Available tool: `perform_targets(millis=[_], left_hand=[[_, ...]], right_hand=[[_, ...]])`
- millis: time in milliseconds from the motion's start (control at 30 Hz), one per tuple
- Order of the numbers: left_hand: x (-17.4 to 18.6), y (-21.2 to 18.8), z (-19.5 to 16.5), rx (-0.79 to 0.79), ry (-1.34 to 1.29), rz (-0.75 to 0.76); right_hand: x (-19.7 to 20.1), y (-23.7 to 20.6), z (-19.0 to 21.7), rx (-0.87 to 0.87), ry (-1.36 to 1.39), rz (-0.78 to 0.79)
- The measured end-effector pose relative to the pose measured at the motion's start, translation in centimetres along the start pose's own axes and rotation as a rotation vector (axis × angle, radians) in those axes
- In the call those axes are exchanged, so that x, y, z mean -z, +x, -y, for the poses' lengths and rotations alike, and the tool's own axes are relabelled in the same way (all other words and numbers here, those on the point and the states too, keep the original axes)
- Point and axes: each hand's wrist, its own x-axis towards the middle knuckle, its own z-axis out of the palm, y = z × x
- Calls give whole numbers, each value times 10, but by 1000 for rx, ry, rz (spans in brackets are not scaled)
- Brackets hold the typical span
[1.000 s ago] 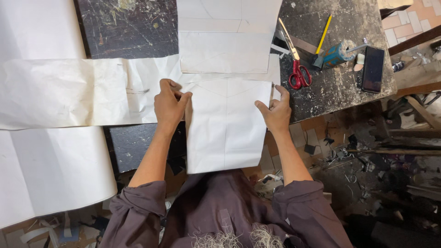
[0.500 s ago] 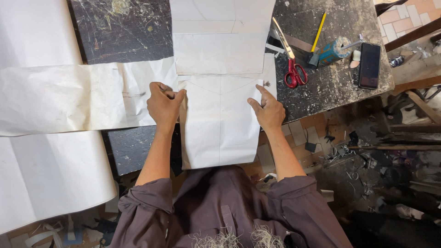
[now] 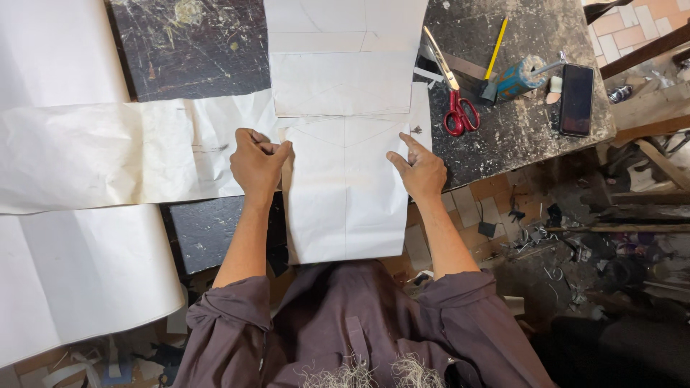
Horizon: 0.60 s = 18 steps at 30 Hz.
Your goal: The person unfolds a roll of white pattern paper across a cluttered workbench, smooths it flat, and cuts sections from it with scissors. They then use a steel ruler and pencil to draw straight marking lines on the paper, briefly handling a smartphone between steps.
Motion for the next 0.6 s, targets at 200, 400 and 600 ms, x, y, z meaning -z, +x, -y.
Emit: perform_targets(millis=[200,400,600], left_hand=[[2,1,-2,23,3,27],[3,0,-5,33,-7,30],[5,0,-7,19,-34,4]], right_hand=[[1,0,1,-26,-1,15],[0,0,-1,-29,-11,21],[-1,0,-1,-26,-4,22]])
